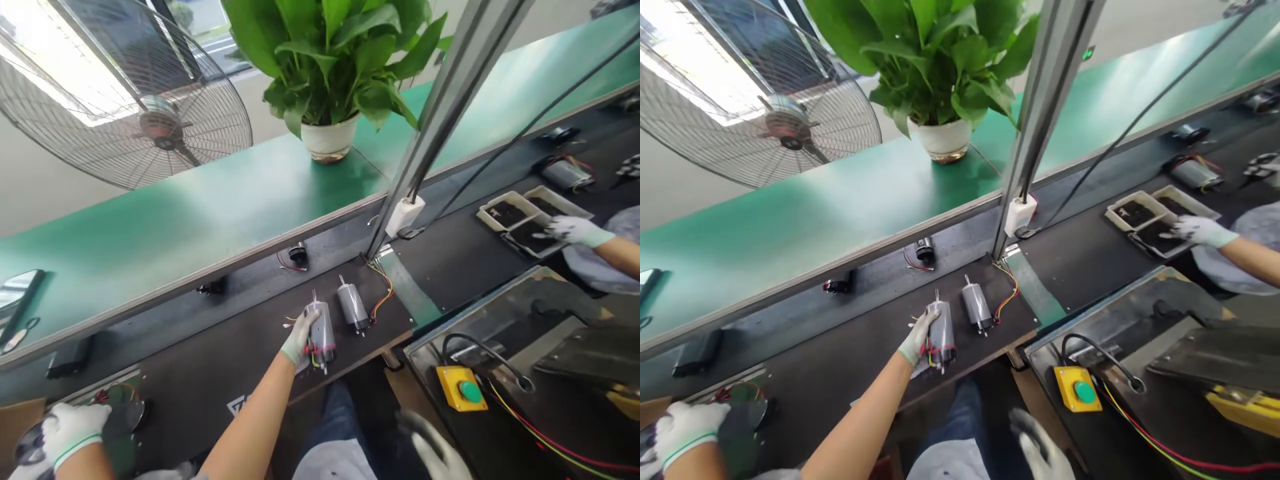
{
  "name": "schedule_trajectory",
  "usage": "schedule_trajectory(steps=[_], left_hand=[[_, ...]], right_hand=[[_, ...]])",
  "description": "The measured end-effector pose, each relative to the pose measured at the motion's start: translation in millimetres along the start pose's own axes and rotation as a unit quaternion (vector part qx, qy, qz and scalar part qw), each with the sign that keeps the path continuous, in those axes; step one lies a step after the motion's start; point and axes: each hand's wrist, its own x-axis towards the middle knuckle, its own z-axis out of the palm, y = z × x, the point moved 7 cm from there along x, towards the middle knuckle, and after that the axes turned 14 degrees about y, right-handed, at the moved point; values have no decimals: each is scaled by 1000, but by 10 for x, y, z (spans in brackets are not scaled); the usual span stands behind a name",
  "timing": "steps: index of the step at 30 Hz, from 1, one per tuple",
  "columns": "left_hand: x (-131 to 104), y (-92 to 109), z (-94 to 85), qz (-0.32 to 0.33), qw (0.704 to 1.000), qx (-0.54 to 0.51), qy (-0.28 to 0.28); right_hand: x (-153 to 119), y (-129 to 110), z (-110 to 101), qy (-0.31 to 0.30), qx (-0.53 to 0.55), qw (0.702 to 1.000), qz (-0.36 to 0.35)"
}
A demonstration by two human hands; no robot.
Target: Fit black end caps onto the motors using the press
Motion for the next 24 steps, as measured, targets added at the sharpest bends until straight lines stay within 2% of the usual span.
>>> schedule_trajectory(steps=[3,6,7,9,11,13,18,22,24], left_hand=[[-801,-101,-74,-10,994,-32,-106],[-1611,-75,41,-31,975,-32,-217],[-1852,-30,125,-28,967,-22,-254],[-2284,88,356,2,944,2,-330],[-2652,154,632,33,916,25,-398],[-2930,101,899,49,898,63,-434],[-3385,-312,1490,109,872,186,-439],[-3788,-670,1939,119,825,241,-496],[-3943,-823,2125,130,802,269,-517]], right_hand=[[-61,-700,0,-19,122,992,-1],[-83,-1338,-20,-67,214,972,-67],[-92,-1451,-40,-97,237,963,-84],[-127,-1474,-135,-150,287,942,-84],[-182,-1274,-333,-157,333,928,-52],[-259,-954,-623,-103,359,928,-14],[-561,-243,-1451,84,334,939,0],[-827,259,-1925,136,341,930,-21],[-964,618,-2190,164,341,924,-51]])
